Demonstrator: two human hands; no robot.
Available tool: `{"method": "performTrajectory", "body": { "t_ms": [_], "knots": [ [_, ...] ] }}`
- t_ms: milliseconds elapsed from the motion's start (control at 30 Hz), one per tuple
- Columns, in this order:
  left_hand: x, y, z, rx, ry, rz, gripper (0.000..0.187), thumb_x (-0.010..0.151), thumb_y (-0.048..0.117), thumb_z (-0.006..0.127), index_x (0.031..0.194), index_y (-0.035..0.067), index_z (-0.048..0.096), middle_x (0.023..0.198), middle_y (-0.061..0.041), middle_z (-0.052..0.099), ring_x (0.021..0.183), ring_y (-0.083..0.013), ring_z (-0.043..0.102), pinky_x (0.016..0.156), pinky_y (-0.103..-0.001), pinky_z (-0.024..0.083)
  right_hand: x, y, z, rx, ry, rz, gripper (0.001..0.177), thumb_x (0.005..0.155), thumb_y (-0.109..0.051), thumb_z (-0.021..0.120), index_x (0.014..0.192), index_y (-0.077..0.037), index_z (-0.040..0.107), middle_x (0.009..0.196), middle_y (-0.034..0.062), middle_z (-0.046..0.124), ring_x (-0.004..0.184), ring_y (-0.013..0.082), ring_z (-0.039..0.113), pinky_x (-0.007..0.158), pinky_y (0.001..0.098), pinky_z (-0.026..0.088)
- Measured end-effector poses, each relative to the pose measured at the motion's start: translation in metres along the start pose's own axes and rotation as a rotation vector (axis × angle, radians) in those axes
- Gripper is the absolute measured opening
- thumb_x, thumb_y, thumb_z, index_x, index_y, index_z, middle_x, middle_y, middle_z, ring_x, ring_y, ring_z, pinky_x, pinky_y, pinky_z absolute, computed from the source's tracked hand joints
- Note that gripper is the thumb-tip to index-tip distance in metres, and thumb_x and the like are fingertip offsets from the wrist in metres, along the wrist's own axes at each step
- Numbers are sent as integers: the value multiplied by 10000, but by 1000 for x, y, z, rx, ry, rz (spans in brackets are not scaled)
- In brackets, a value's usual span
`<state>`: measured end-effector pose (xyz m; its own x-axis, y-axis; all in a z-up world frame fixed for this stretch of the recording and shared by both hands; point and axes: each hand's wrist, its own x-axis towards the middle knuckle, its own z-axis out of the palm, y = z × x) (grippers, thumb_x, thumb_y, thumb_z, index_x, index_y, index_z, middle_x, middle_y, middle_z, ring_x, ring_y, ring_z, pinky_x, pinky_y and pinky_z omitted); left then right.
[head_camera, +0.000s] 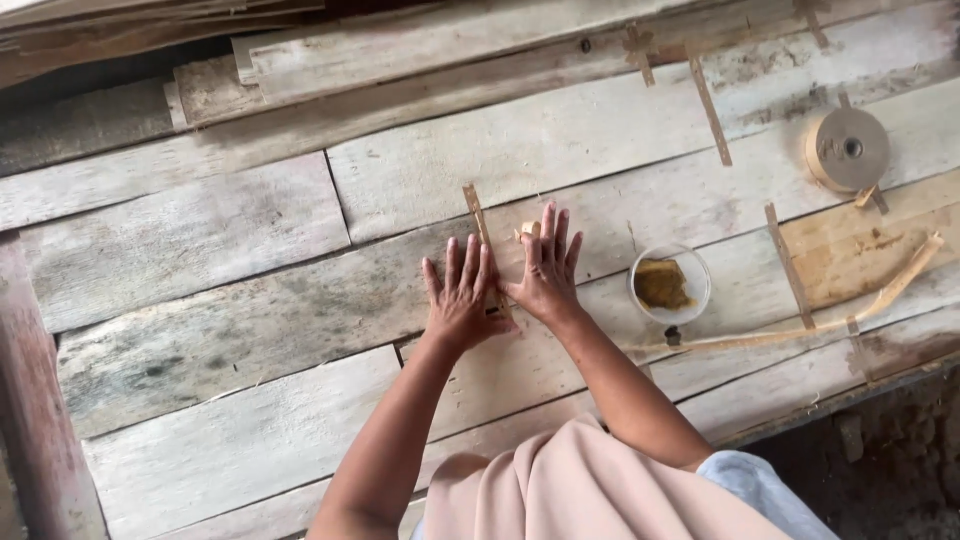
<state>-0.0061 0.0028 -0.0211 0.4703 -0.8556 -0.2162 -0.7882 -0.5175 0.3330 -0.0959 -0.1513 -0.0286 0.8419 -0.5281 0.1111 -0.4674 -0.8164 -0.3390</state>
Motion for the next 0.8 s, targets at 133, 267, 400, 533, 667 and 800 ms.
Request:
{"method": "performTrajectory", "body": {
  "t_ms": [133,267,400,533,667,800],
  "knots": [
    [-1,3,-8,11,7,11,1438,574,737,811,1647,163,44,1718,-120,38,1561,-419,-17,1159,-785,52,-18,8,3,16,-18,-29,904,634,-516,908,1285,-119,423,1698,249,-2,1541,508,54,1149,790,137],
    [2,1,-7,9,-34,13,1415,567,747,797,1653,221,59,1720,-125,24,1559,-432,-49,1153,-785,31,-35,13,6,28,11,-55,953,610,-586,894,1301,-114,438,1702,246,16,1539,504,79,1145,788,139],
    [-1,1,-18,23,-75,27,1412,558,701,829,1655,247,64,1723,-118,7,1558,-433,-70,1154,-779,15,-48,14,3,2,43,-69,953,644,-655,836,1315,-112,434,1704,243,41,1547,485,80,1152,766,138],
    [-5,0,-30,-128,-85,43,1218,690,790,675,1649,278,127,1725,-116,-2,1557,-439,-85,1164,-758,-32,-65,8,-5,31,30,-80,938,678,-709,766,1328,-128,421,1696,250,48,1535,500,95,1152,776,140],
    [-6,-5,-15,-237,23,43,908,896,789,470,1633,330,206,1730,-67,30,1564,-403,-83,1193,-706,-56,-86,8,0,28,101,-132,908,676,-656,838,1282,-119,427,1686,253,75,1509,527,155,1132,781,209],
    [-10,0,7,-325,235,24,761,961,683,477,1613,327,311,1726,-46,110,1565,-394,-21,1198,-688,-31,-113,-4,-31,55,55,-285,732,672,-510,902,1167,-160,493,1696,180,143,1539,460,125,1162,752,173]
  ]
}}
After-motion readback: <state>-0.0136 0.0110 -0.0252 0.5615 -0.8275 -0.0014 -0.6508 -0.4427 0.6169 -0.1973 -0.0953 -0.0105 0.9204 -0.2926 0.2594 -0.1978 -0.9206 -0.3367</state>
